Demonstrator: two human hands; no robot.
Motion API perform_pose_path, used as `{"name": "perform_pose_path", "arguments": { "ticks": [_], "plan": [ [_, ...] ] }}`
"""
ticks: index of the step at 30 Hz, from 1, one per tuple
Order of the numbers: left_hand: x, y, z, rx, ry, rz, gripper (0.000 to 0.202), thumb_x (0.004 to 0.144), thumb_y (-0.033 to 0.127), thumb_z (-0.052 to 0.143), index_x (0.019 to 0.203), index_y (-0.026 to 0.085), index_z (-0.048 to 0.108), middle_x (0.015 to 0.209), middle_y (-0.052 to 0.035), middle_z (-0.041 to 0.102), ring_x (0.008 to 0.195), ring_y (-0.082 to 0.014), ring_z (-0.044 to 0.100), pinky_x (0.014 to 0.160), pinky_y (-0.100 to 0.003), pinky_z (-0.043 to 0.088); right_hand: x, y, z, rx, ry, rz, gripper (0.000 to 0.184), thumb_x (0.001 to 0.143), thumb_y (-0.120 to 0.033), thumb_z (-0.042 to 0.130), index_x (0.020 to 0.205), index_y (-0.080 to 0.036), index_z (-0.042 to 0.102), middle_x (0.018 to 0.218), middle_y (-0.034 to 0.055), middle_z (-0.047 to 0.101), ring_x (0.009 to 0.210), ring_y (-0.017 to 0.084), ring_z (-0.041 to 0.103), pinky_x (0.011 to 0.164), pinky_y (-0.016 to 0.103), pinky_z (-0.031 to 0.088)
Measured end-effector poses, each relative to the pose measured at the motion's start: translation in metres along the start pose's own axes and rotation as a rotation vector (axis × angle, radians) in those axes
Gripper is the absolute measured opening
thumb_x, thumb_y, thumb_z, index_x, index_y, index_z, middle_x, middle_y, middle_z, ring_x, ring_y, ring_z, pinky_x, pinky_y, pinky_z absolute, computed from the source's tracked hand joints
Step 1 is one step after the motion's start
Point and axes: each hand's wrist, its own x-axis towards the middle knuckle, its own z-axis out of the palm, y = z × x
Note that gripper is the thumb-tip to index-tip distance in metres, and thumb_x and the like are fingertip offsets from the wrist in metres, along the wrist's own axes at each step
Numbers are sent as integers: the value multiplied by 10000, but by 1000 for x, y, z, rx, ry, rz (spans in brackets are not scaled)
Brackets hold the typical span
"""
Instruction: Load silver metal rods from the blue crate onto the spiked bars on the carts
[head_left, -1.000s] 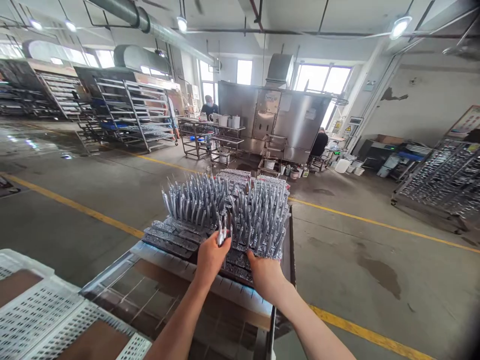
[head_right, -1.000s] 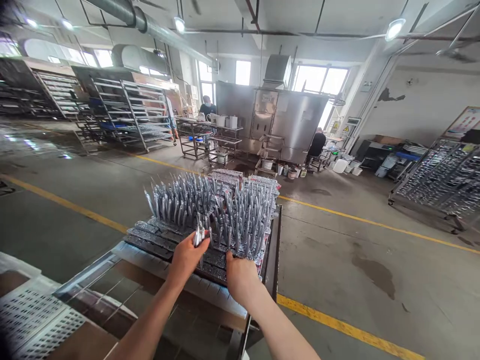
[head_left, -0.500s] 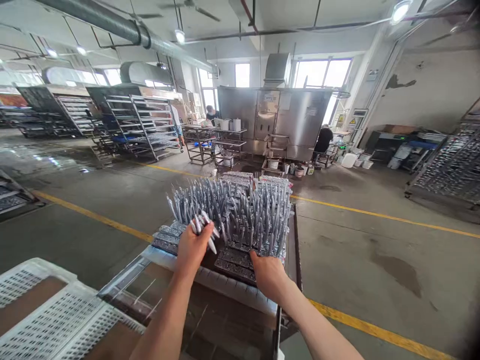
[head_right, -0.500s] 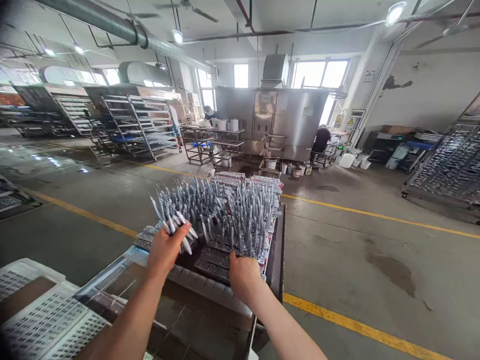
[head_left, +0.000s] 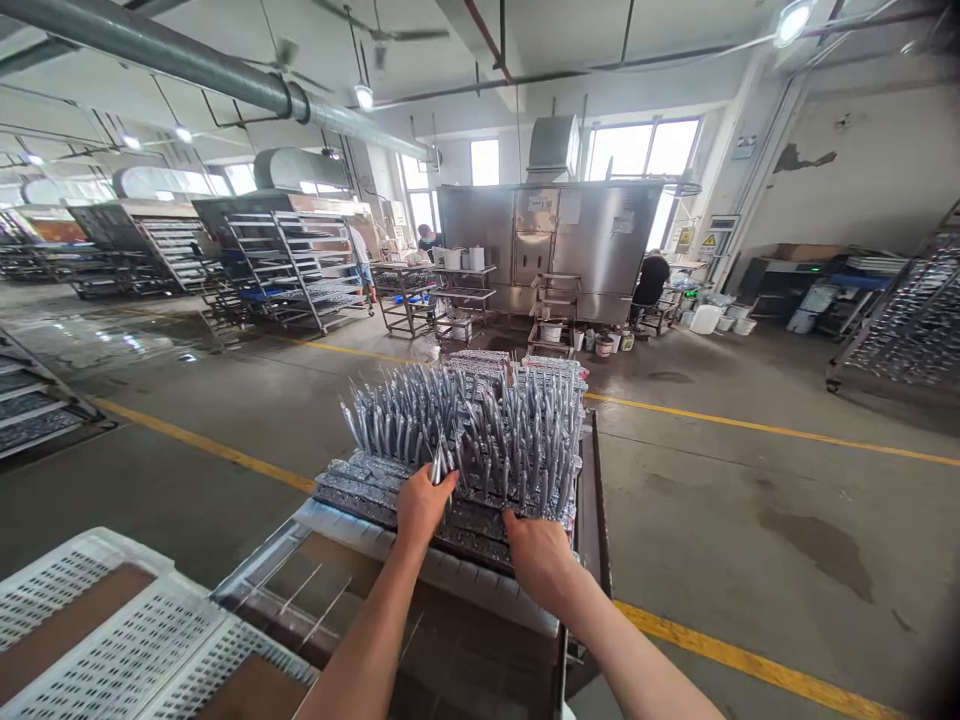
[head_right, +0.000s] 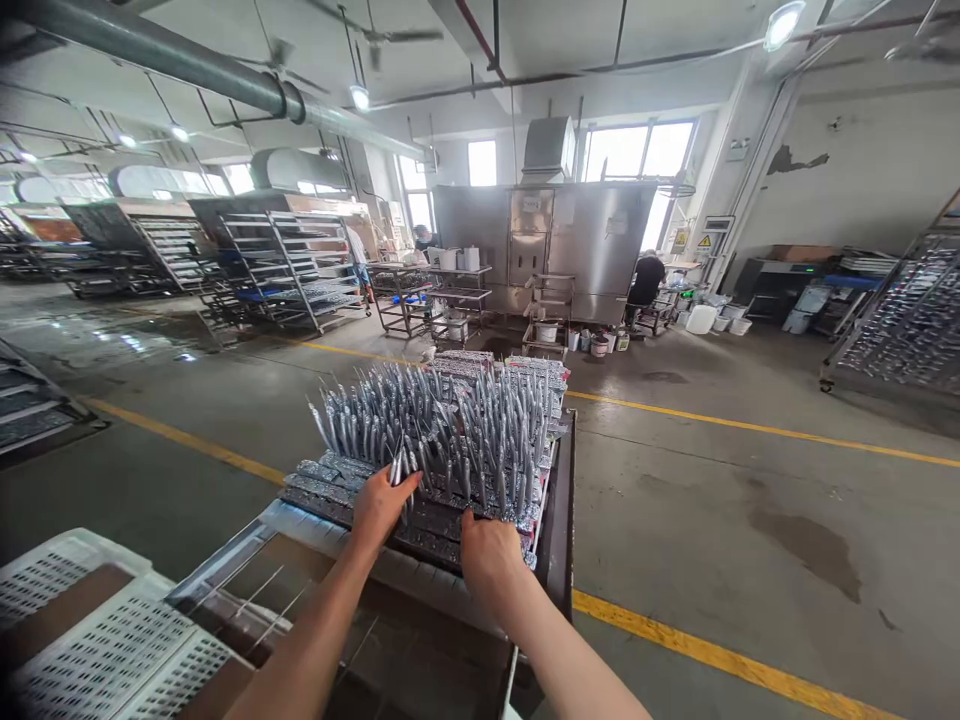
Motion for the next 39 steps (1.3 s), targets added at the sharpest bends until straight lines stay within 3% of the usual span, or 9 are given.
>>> {"name": "perform_pose_path", "arguments": {
  "ticks": [11,21,26,32,39],
  "plan": [
    [-5,-1,-4,-23,59,-1,272,721,453,465,712,206,577,654,-67,636,655,-233,597,541,-264,350,1,4,10,-21,60,-91,473,725,-56,464,1197,-76,441,828,162,666,765,263,645,606,324,498],
    [-13,-4,-3,-143,79,-32,299,702,453,497,769,180,601,676,-46,647,668,-222,599,567,-266,397,2,1,0,-65,-25,-88,498,736,-60,468,1229,-52,402,825,173,665,767,244,647,613,294,498],
    [-16,-2,-6,-174,59,-8,303,675,476,526,718,183,589,603,-3,622,583,-184,564,534,-246,393,5,0,2,-71,-61,-87,567,718,-67,502,1263,-35,348,836,195,659,785,239,647,632,286,498],
    [-18,0,-9,-192,44,16,306,698,459,503,746,166,576,598,6,586,559,-158,518,515,-235,385,6,-1,2,-49,-66,-77,462,785,-81,436,1241,-38,370,828,205,658,796,225,650,653,288,498],
    [-18,-3,-8,-172,20,99,279,692,434,519,756,170,583,642,5,577,607,-156,503,578,-243,382,7,1,2,-40,-84,-77,470,783,-94,454,1245,-65,377,874,201,657,830,222,643,687,290,491]
  ]
}}
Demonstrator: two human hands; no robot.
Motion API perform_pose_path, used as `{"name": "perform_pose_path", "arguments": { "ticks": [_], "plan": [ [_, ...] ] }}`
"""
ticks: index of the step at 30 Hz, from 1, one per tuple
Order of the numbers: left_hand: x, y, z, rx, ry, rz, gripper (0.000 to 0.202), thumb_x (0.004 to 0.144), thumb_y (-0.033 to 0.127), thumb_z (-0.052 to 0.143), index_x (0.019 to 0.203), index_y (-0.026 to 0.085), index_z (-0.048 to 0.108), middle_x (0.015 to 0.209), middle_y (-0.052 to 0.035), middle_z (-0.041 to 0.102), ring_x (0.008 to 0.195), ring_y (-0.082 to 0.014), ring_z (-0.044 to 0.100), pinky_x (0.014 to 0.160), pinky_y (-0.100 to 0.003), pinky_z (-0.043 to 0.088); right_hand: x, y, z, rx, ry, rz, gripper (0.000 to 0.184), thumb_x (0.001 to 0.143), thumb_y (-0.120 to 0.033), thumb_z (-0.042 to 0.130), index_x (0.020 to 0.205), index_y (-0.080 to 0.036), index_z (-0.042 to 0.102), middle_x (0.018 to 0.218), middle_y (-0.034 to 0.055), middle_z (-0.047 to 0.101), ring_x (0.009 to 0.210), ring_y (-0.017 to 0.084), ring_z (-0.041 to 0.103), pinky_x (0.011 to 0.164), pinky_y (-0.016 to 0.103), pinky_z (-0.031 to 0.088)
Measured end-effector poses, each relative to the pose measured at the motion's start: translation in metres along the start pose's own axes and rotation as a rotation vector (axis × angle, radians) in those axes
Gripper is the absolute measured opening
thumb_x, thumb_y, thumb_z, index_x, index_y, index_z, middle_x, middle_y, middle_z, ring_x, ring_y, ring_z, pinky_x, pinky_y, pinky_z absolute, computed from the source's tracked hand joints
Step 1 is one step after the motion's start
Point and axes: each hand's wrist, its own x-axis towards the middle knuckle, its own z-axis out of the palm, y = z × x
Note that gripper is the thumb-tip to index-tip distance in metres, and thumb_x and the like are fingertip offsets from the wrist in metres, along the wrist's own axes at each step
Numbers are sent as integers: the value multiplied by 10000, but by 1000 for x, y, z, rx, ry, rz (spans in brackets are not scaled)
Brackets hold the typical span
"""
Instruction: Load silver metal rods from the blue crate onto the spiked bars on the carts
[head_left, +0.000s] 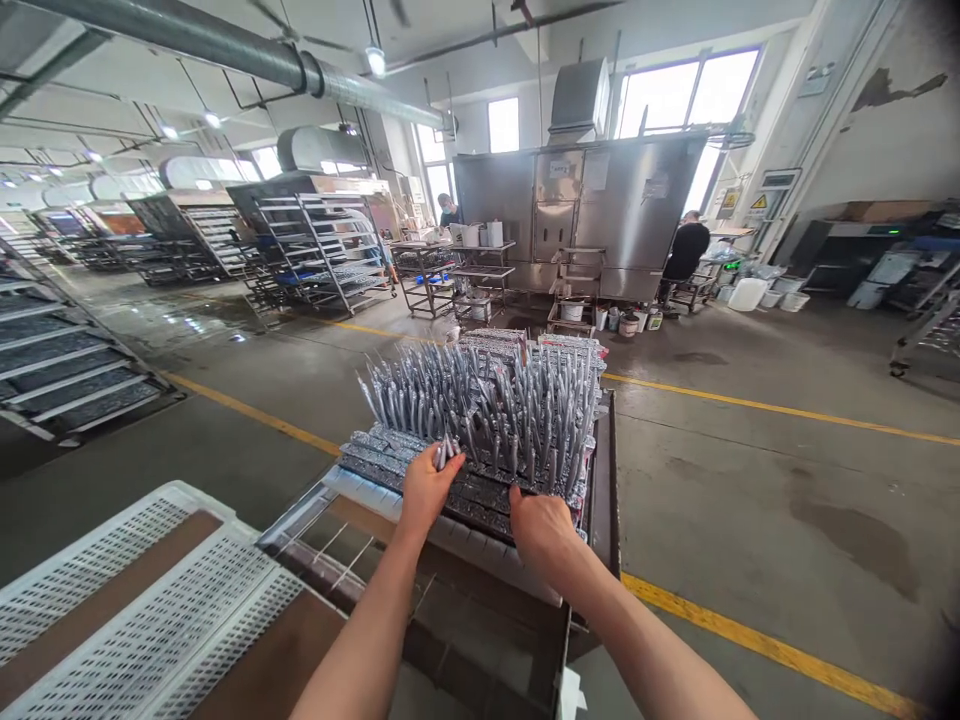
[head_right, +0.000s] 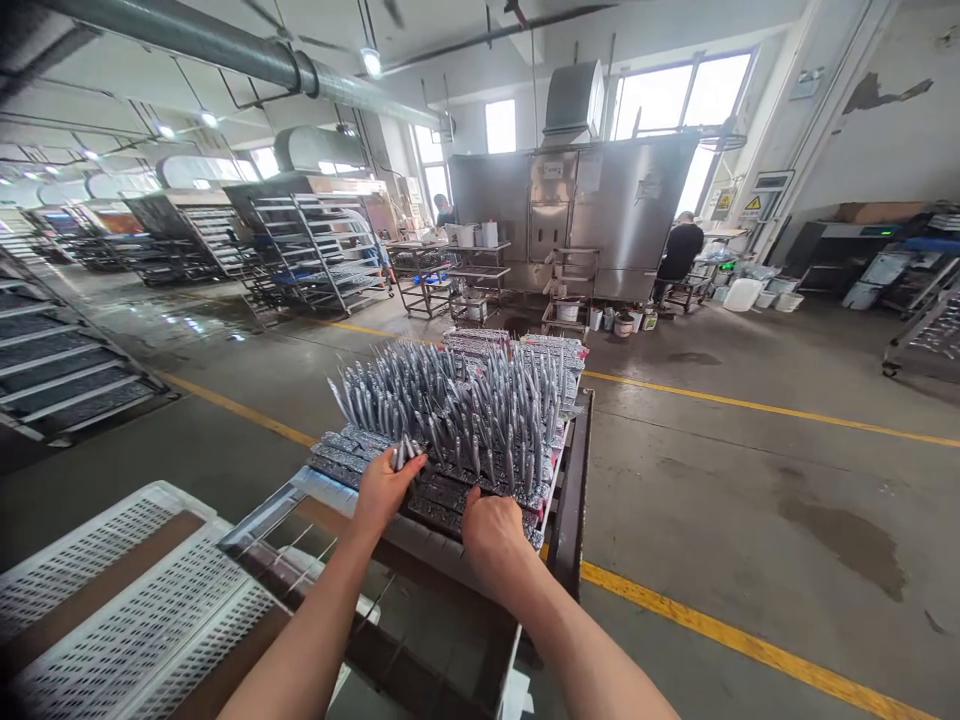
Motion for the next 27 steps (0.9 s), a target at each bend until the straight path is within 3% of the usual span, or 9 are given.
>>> {"name": "perform_pose_path", "arguments": {
  "ticks": [6,13,16,19,23,27],
  "plan": [
    [0,2,-4,3,-23,20,258,691,429,521,716,175,561,606,21,541,578,-140,462,548,-237,356,-1,0,-3,-6,-31,-6,527,750,-86,477,1263,-55,360,888,202,653,837,224,640,689,289,486],
    [-1,6,-9,-67,-71,29,256,677,418,548,703,165,570,580,25,534,557,-138,468,538,-240,370,-2,-1,-5,7,-17,-10,475,769,-88,454,1236,-40,382,878,213,650,827,227,641,684,300,485],
    [6,15,-22,-133,-88,33,261,679,397,555,760,153,599,648,4,594,611,-146,518,585,-242,403,0,0,-1,16,-18,0,444,776,-91,447,1216,-44,402,861,208,654,821,226,643,676,296,486],
    [14,31,-47,-214,-5,34,303,680,394,571,857,152,612,759,-10,628,672,-143,539,636,-240,414,2,0,2,12,-10,-13,458,776,-90,450,1227,-49,388,863,208,653,832,229,640,672,295,485],
    [8,49,-70,-551,111,-146,338,584,365,680,827,133,633,657,20,591,530,-92,482,478,-194,362,-1,4,-3,33,21,-24,403,777,-72,428,1179,-91,448,878,189,656,847,234,635,678,299,479],
    [-26,52,-62,-957,56,-389,305,527,284,741,777,149,630,554,64,551,441,-42,438,408,-149,333,-23,11,-5,231,132,-10,354,771,-93,433,1106,-160,525,906,124,665,838,250,631,696,331,476]
  ]
}}
